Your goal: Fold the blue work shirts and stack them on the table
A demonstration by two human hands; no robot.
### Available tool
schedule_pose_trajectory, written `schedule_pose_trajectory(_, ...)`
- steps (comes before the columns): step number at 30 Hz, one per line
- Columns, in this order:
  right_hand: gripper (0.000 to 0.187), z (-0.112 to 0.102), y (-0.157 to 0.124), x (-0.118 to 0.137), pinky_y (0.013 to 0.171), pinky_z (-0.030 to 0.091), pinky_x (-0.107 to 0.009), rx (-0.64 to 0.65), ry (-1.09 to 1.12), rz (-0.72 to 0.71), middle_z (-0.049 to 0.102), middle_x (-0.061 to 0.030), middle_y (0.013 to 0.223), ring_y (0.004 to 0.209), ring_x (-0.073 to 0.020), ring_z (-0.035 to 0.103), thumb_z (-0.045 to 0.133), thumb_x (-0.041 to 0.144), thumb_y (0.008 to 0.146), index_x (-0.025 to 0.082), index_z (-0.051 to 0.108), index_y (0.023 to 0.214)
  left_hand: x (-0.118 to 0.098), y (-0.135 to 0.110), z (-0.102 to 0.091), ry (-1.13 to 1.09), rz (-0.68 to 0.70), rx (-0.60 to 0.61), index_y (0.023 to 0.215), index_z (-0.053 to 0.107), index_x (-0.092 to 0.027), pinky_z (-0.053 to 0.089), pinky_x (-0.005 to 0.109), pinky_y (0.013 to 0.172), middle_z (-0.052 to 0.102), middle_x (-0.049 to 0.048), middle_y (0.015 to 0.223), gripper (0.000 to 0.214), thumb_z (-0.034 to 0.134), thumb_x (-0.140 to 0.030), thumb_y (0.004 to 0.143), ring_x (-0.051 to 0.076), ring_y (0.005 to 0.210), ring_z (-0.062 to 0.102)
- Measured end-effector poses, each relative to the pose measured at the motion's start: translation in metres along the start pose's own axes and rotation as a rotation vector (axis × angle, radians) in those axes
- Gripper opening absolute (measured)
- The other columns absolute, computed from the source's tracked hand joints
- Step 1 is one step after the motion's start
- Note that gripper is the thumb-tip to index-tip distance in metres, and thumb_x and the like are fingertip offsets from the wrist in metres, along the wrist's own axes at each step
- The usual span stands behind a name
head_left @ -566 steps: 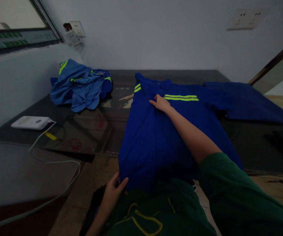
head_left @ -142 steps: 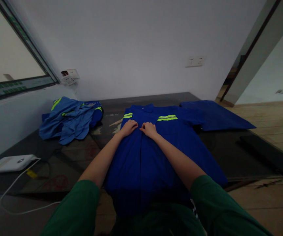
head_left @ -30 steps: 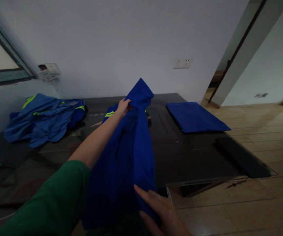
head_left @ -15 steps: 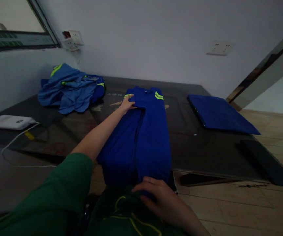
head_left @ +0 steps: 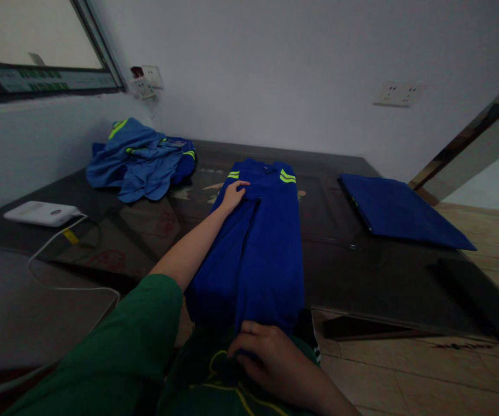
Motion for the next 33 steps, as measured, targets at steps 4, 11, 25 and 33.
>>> schedule_pose_trajectory(4, 0.030, -0.007, -0.003, 0.008, 0.072, 0.042, -0.018, -0.049, 0.042, -0.072, 0.062, 0.0004, 0.094, 0.084, -0.0104, 0.060, 0.049, 0.009, 0.086, 0.024, 0.065, 0.106, 0.000, 0.002, -0.002, 0.014, 0.037, 0.001, 0.100, 0.070, -0.014, 0.040, 0.034, 0.103, 0.069, 0.0073, 0.111, 0.035, 0.048, -0.007, 0.074, 0.021, 0.108, 0.060)
schedule_pose_trajectory(11, 0.051, 0.027, 0.017, -0.017, 0.091, 0.048, -0.030, 0.180, -0.062, 0.026, 0.059, -0.0065, 0.129, 0.111, -0.0205, 0.060, 0.061, 0.020, 0.086, 0.028, 0.052, 0.135, -0.001, -0.002, 0.000, 0.031, 0.046, 0.022, 0.106, 0.066, -0.015, 0.037, 0.034, 0.106, 0.065, 0.0078, 0.117, 0.036, 0.048, -0.006, 0.076, 0.020, 0.113, 0.057)
schedule_pose_trajectory(25, 0.068, 0.013, -0.079, -0.152, 0.094, 0.049, -0.047, -0.467, 0.363, 0.447, 0.068, -0.0144, 0.118, 0.110, -0.0302, 0.063, 0.052, 0.074, 0.077, 0.019, 0.069, 0.114, -0.071, -0.132, -0.050, 0.449, 0.289, 0.575, 0.124, 0.058, -0.024, 0.028, 0.044, 0.114, 0.051, 0.0085, 0.139, 0.039, 0.054, -0.029, 0.086, 0.025, 0.134, 0.040)
schedule_pose_trajectory(33, 0.051, 0.007, -0.065, -0.106, 0.089, 0.051, -0.043, -0.584, 0.549, 0.424, 0.073, -0.0111, 0.101, 0.097, -0.0277, 0.066, 0.057, 0.063, 0.080, 0.017, 0.073, 0.096, -0.049, -0.150, -0.035, 0.627, 0.263, 0.676, 0.146, 0.035, -0.022, 0.016, 0.045, 0.118, 0.027, 0.0109, 0.157, 0.053, 0.038, -0.037, 0.096, 0.024, 0.146, 0.020)
Point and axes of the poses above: each hand's wrist, its own y-axis towards the middle knuckle, its own z-axis out of the palm, x = y × z, the point moved 2 cm from there along y, towards the middle knuckle
